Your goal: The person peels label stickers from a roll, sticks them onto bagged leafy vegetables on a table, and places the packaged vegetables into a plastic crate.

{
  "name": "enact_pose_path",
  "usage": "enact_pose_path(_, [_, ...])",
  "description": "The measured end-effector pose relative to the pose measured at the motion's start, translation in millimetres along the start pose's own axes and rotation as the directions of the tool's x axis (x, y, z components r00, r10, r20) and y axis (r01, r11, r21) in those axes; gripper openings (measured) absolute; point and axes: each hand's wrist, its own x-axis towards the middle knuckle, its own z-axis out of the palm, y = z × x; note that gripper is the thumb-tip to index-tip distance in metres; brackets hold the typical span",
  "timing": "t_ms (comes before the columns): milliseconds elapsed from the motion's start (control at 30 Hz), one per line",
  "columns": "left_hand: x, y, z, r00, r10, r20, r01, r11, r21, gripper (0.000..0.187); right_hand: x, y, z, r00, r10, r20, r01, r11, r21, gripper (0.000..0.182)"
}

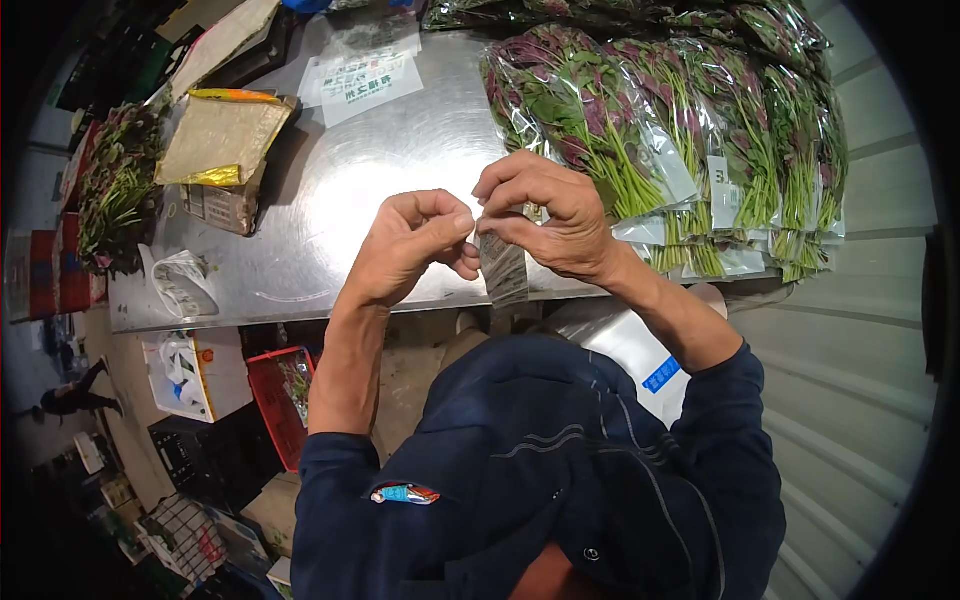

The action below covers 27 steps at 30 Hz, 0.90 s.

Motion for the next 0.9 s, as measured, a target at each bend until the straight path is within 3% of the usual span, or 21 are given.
enact_pose_path(367, [9.0,-1.6,-9.4,0.999,-0.051,-0.018,0.051,0.999,0.016,0.017,6.4,12.6,-0.5,0.999,0.024,0.043,-0.024,1.0,0.003,0.015])
enact_pose_path(667, [16.6,-6.3,-12.3,0.997,-0.07,0.015,0.072,0.984,-0.165,0.018,6.9,17.0,0.8,0.999,0.033,0.014,-0.033,0.999,0.007,0.021])
enact_pose_path(767, [18.7,-7.2,-11.8,0.997,-0.07,0.028,0.074,0.976,-0.205,0.019,11.4,18.4,-3.8,0.955,-0.295,0.028,0.288,0.905,-0.312,0.023])
enact_pose_path(900, [22.6,-6.5,-10.4,0.998,-0.069,0.013,0.071,0.98,-0.187,0.017,14.5,14.7,-5.2,0.92,-0.378,0.1,0.387,0.847,-0.365,0.024])
